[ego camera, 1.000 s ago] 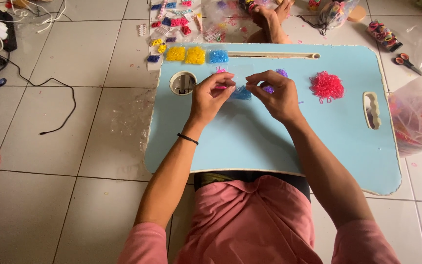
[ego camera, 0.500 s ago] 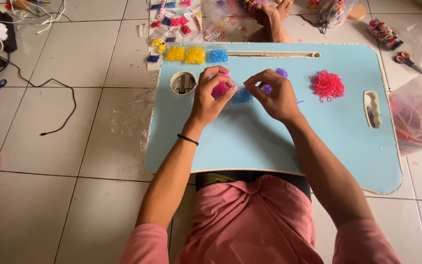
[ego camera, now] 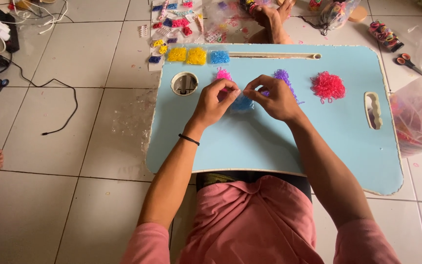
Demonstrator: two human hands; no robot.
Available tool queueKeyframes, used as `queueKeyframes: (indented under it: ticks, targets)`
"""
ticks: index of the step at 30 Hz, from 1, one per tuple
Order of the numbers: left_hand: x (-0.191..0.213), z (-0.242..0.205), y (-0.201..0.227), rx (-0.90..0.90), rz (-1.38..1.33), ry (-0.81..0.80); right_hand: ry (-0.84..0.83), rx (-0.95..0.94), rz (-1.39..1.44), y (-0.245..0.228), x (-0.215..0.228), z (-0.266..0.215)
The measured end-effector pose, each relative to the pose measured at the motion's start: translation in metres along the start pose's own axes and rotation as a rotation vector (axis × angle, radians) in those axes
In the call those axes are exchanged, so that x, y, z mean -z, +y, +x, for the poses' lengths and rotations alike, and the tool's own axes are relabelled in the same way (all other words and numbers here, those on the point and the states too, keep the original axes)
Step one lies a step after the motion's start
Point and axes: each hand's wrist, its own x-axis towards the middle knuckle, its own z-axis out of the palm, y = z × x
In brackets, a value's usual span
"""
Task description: Sorting and packaging small colorful rubber bands into small plastic bags on a portable table.
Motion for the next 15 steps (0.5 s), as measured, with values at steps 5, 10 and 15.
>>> queueKeyframes:
  ticks: [5,10,15]
  targets:
    - [0.002,0.004,0.009,-0.022,0.038,0.026,0.036,-0.012,-0.033,-0.012,0.010,0.001]
    - [0.003,-0.003,0.012,-0.028,0.025,0.049,0.082,-0.058,-0.017,-0.017,0.010,-0.006]
    - [0.011,0.005,0.015,-0.025,-0.029,0.091,0.120,-0.067,0.086,-0.017,0.010,0.004]
